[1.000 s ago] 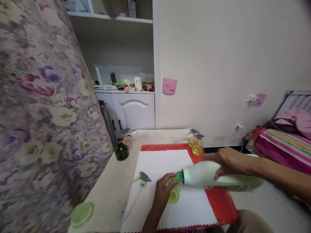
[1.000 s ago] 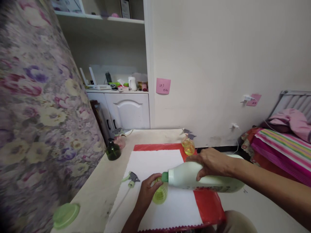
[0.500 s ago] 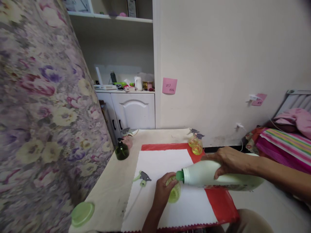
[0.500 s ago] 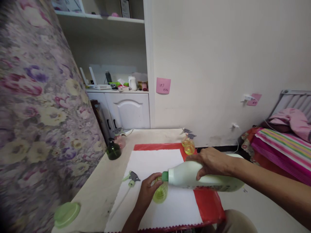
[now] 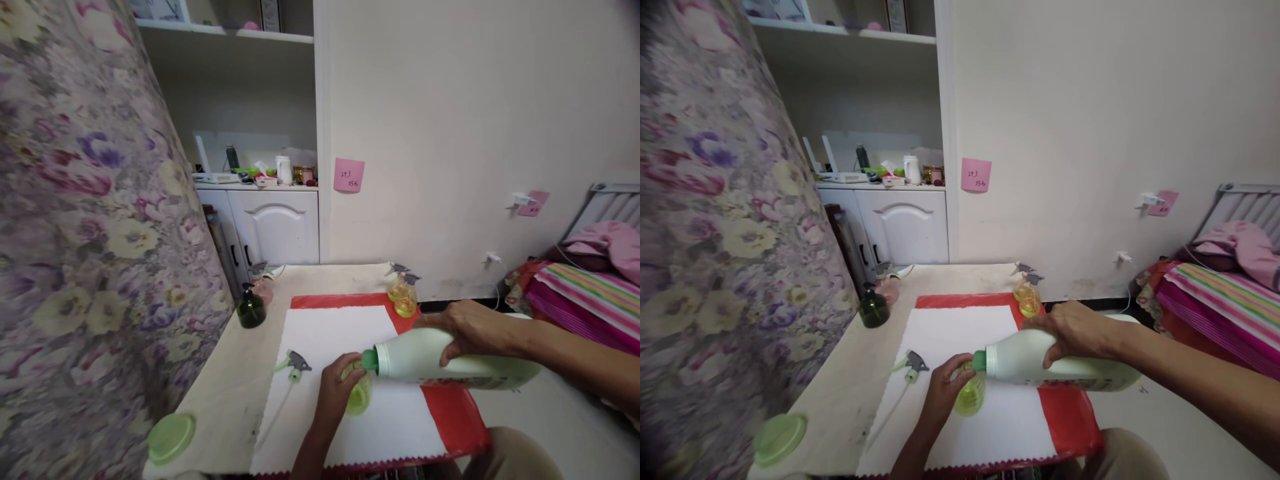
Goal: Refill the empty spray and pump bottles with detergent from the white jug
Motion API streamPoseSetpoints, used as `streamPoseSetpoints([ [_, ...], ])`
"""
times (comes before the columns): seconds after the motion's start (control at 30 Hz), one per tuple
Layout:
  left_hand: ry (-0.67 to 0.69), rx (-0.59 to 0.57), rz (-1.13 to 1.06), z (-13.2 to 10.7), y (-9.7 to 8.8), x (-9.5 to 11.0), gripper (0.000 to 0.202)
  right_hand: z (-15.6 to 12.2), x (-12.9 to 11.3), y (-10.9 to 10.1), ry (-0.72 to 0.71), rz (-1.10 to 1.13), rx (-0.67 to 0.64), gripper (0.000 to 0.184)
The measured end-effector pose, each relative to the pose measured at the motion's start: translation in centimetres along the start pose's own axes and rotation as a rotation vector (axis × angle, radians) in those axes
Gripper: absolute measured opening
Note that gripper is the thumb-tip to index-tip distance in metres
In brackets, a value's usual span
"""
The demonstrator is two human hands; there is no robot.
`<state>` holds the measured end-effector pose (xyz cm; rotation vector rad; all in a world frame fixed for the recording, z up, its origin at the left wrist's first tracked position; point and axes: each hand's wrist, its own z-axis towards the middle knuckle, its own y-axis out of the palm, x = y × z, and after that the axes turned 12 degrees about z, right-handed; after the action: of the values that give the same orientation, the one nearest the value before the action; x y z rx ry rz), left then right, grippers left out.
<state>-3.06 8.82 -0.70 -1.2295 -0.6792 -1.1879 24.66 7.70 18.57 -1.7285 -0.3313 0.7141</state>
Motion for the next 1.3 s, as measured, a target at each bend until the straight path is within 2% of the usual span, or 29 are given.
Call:
streamPoseSetpoints([
  [0.57, -0.003, -0.006, 0.008, 0.03, -0.05, -0.25, 0.02, 0.04, 0.12, 0.11, -0.019, -0.037, 0.009, 0.063],
  [0.87, 0.001, -0.012, 0.003, 0.03, -0.12, -0.25, 0.02, -0.08, -0.66, -0.31, -0.021, -0.028, 0.012, 0.055],
  [1.3, 0.005, -0.013, 0.007, 0.04, -0.11, -0.37, 0.02, 0.1, -0.42, -0.23, -0.009, -0.001, -0.02, 0.06],
])
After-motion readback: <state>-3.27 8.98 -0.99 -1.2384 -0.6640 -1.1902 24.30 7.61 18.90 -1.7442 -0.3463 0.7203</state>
